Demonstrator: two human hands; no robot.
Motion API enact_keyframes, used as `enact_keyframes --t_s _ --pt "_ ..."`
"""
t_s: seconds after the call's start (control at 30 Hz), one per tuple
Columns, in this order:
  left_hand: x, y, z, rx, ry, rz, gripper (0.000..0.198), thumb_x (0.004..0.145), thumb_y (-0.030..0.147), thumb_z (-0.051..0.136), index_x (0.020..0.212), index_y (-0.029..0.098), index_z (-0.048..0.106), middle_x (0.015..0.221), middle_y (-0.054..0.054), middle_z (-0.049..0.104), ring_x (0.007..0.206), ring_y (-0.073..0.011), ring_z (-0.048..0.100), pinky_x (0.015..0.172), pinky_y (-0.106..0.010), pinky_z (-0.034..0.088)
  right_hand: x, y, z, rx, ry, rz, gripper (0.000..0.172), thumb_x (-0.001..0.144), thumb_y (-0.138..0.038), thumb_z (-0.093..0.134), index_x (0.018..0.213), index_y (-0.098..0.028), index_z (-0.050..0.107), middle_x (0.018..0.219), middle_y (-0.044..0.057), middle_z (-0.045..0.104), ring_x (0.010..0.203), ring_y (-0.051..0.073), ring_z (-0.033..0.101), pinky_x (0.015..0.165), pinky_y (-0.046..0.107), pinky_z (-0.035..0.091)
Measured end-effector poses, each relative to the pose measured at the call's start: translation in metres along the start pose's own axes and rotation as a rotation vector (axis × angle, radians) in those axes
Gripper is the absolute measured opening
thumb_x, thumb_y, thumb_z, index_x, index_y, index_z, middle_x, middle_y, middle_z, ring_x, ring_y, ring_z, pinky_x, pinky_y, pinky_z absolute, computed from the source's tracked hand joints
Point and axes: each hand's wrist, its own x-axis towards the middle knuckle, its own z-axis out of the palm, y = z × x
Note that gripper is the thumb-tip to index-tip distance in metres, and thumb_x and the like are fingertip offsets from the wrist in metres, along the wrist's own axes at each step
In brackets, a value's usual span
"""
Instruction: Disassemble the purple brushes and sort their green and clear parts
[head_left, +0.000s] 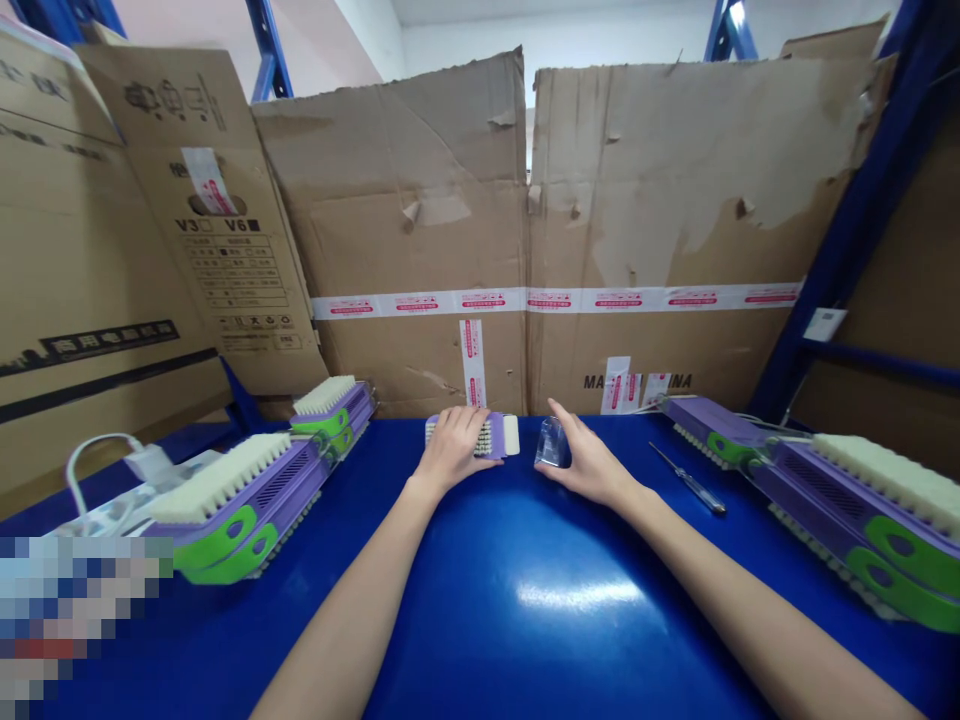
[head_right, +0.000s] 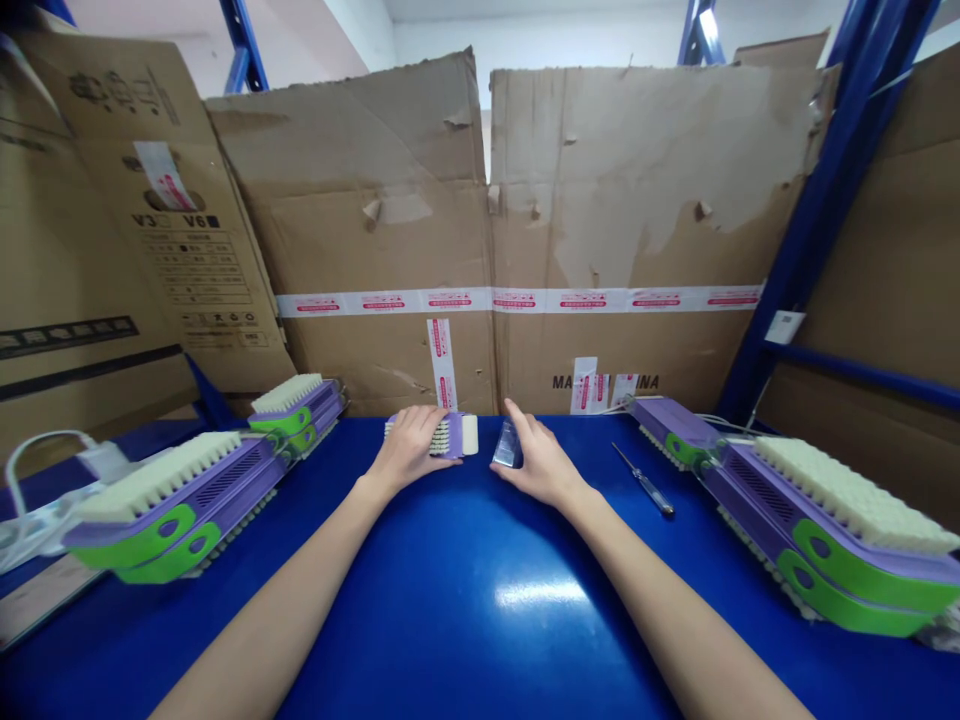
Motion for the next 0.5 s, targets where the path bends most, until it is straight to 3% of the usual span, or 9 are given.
enact_keyframes --t_s 0.1,0.23,0.4,0.5 --pt "0.0 0.003 0.002 0.006 -0.03 0.039 0.071 0.065 0.05 0.071 0.123 0.016 0.047 0.115 -0.015 0.057 0.107 -0.031 0.052 0.09 -0.042 0.038 -0.001 0.003 0.003 -0.066 -0.001 0.073 0.089 0.077 -0.049 0.059 0.147 -0.023 0.01 0.124 0.017 0.05 0.116 0.035 0.045 0.094 0.053 0.037" --pt "0.001 0.007 0.003 0.03 -0.078 0.057 0.074 0.066 0.052 0.07 0.125 0.015 0.045 0.119 -0.016 0.056 0.109 -0.0309 0.052 0.091 -0.043 0.036 -0.003 0.006 0.007 0.043 -0.024 0.162 0.078 0.083 -0.048 0.05 0.146 -0.022 0.012 0.12 0.016 0.047 0.115 0.03 0.047 0.096 0.049 0.037" --pt "0.001 0.005 -0.001 0.062 -0.126 -0.046 0.08 0.065 0.059 0.067 0.126 0.014 0.044 0.116 -0.016 0.059 0.106 -0.0314 0.054 0.088 -0.042 0.038 -0.006 0.008 0.012 0.129 -0.072 0.192 0.08 0.079 -0.041 0.055 0.145 -0.02 0.014 0.12 0.013 0.043 0.105 0.024 0.054 0.096 0.042 0.04" --pt "0.001 0.003 -0.005 0.084 -0.177 -0.127 0.079 0.066 0.063 0.064 0.125 0.015 0.046 0.111 -0.015 0.061 0.103 -0.031 0.056 0.085 -0.04 0.039 -0.006 0.011 0.014 0.148 -0.084 0.193 0.081 0.079 -0.042 0.055 0.145 -0.021 0.012 0.124 0.014 0.042 0.109 0.025 0.052 0.098 0.044 0.038"
